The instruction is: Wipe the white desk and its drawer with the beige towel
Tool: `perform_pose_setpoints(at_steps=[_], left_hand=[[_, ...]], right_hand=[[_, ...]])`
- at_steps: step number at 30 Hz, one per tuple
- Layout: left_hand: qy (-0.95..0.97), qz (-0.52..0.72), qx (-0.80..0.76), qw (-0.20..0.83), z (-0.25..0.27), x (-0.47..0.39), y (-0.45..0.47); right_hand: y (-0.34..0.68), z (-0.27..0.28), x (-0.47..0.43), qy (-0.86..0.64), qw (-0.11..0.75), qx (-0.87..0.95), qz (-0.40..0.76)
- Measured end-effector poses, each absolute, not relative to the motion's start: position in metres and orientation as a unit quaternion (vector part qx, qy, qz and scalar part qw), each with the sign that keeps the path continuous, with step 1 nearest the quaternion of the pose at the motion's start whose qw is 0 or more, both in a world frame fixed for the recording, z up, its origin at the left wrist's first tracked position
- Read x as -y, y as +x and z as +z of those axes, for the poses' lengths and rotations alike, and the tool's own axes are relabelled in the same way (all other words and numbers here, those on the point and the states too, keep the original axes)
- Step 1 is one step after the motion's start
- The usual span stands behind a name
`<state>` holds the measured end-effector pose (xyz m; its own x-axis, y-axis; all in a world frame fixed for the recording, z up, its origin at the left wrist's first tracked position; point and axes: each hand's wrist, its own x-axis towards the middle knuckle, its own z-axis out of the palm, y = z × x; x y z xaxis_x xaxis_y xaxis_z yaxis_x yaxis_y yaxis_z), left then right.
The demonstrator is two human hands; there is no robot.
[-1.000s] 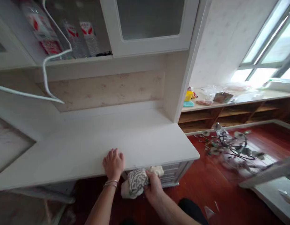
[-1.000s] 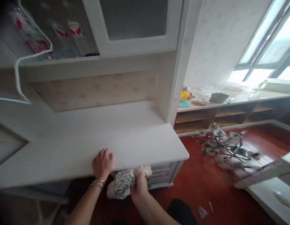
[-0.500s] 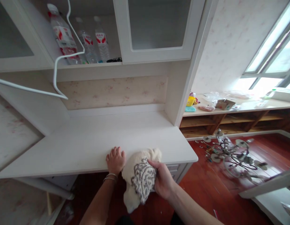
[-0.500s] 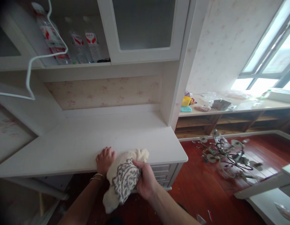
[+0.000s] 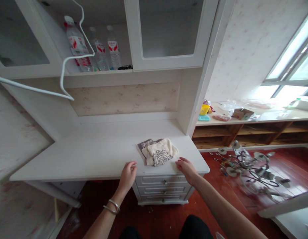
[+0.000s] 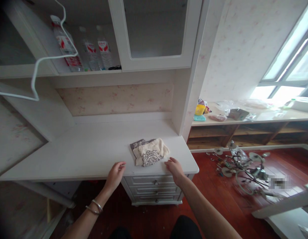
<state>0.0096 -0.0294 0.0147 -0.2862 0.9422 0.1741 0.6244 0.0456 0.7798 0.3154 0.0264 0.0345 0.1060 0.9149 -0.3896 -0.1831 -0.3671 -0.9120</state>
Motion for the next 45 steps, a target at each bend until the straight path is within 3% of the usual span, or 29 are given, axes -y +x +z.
perform_pose_setpoints(at_steps=[7, 17, 25, 31, 39, 42, 45], left_hand=[[0.565, 0.359, -0.699, 0.25, 0.031, -0.007, 0.089], [0.601, 0.343, -0.681, 0.241, 0.047, -0.025, 0.108], [0.759, 0.36, -0.475, 0.264, 0.045, 0.021, 0.111], [0.834, 0.243, -0.463, 0.174, 0.02, 0.048, 0.112], [0.867, 0.169, -0.453, 0.122, 0.026, 0.051, 0.118], [0.84, 0.205, -0.479, 0.15, 0.021, 0.046, 0.119], [0.779, 0.295, -0.524, 0.181, 0.016, 0.037, 0.123]], right_hand=[[0.335, 0.064, -0.068, -0.639, 0.413, 0.457, 0.461], [0.301, 0.053, -0.119, -0.629, 0.344, 0.461, 0.523], [0.364, 0.046, -0.089, -0.433, 0.351, 0.611, 0.562], [0.404, 0.028, -0.072, -0.46, 0.31, 0.706, 0.44], [0.385, 0.053, -0.037, -0.443, 0.276, 0.689, 0.503], [0.371, 0.057, -0.026, -0.501, 0.302, 0.637, 0.502], [0.349, 0.057, -0.013, -0.523, 0.301, 0.689, 0.402]])
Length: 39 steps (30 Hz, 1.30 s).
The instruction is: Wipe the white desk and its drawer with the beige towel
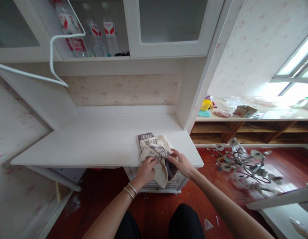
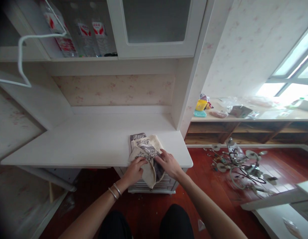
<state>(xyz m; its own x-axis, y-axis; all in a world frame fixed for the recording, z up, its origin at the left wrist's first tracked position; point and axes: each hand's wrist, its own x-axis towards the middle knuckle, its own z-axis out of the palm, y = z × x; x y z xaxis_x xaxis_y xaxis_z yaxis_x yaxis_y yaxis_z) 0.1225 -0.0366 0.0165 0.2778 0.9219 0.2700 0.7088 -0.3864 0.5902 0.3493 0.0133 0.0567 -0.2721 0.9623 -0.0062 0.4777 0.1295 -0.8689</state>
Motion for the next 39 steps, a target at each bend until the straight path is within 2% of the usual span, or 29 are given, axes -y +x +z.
perform_pose_setpoints(at_steps=[2, 4, 7, 10, 13, 15, 18, 20, 22, 24, 28, 33, 36, 39], left_hand=[[0.749, 0.343, -0.537, 0.181, 0.017, 0.031, 0.124], [0.721, 0.372, -0.562, 0.162, 0.019, 0.028, 0.124], [0.619, 0.402, -0.66, 0.141, 0.022, 0.024, 0.117], [0.549, 0.409, -0.705, 0.186, 0.02, 0.021, 0.103], [0.568, 0.416, -0.677, 0.216, 0.016, 0.022, 0.087], [0.567, 0.443, -0.661, 0.215, 0.013, 0.028, 0.081], [0.528, 0.516, -0.631, 0.239, 0.014, 0.044, 0.081], [0.479, 0.561, -0.606, 0.298, 0.015, 0.059, 0.086], [0.407, 0.593, -0.568, 0.4, 0.016, 0.075, 0.093], [0.311, 0.617, -0.513, 0.509, 0.016, 0.088, 0.1], [0.116, 0.634, -0.42, 0.639, 0.022, 0.102, 0.107], [0.099, 0.588, -0.389, 0.702, 0.041, 0.093, 0.109], [0.122, 0.544, -0.443, 0.702, 0.048, 0.084, 0.106], [0.158, 0.542, -0.476, 0.674, 0.053, 0.08, 0.1]], right_hand=[[0.331, 0.054, -0.008, -0.525, 0.303, 0.725, 0.327], [0.315, 0.051, -0.007, -0.537, 0.307, 0.727, 0.3], [0.301, 0.05, -0.012, -0.563, 0.289, 0.695, 0.342], [0.301, 0.053, -0.016, -0.53, 0.283, 0.705, 0.376], [0.311, 0.056, -0.016, -0.507, 0.337, 0.691, 0.39], [0.319, 0.058, -0.016, -0.515, 0.405, 0.623, 0.428], [0.325, 0.062, -0.016, -0.493, 0.5, 0.469, 0.535], [0.323, 0.066, -0.015, -0.463, 0.515, 0.388, 0.609], [0.317, 0.071, -0.012, -0.443, 0.502, 0.365, 0.647], [0.308, 0.078, -0.006, -0.431, 0.492, 0.407, 0.638], [0.288, 0.088, 0.014, -0.373, 0.443, 0.62, 0.529], [0.268, 0.089, 0.044, -0.184, 0.218, 0.885, 0.367], [0.263, 0.087, 0.05, -0.127, 0.178, 0.919, 0.328], [0.263, 0.086, 0.031, -0.176, 0.169, 0.893, 0.377]])
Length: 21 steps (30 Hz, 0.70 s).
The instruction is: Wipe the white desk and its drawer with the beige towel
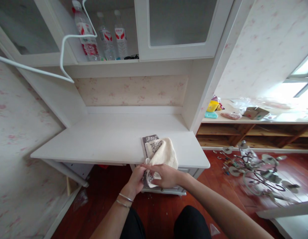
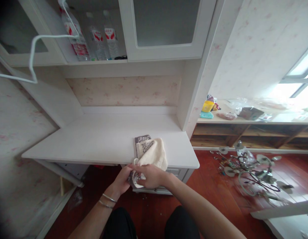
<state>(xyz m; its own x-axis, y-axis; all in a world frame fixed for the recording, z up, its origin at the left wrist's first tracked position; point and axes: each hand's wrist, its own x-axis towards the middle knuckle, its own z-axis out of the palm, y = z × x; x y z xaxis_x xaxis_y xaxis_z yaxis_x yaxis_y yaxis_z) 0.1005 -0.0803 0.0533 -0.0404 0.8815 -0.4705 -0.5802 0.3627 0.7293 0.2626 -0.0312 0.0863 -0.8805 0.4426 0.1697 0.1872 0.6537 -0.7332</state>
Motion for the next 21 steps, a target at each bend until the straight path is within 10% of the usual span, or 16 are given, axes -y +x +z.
perform_pose_setpoints(at_steps=[6, 14, 21], left_hand=[[0.129, 0.536, -0.498, 0.669, 0.063, 0.084, 0.09], [0.094, 0.615, -0.469, 0.626, 0.062, 0.09, 0.086], [0.103, 0.61, -0.491, 0.614, 0.047, 0.096, 0.067]], right_hand=[[0.238, 0.091, -0.062, -0.45, 0.143, 0.857, 0.204], [0.182, 0.075, -0.119, -0.418, -0.003, 0.896, 0.153], [0.171, 0.061, -0.144, -0.439, 0.054, 0.886, 0.136]])
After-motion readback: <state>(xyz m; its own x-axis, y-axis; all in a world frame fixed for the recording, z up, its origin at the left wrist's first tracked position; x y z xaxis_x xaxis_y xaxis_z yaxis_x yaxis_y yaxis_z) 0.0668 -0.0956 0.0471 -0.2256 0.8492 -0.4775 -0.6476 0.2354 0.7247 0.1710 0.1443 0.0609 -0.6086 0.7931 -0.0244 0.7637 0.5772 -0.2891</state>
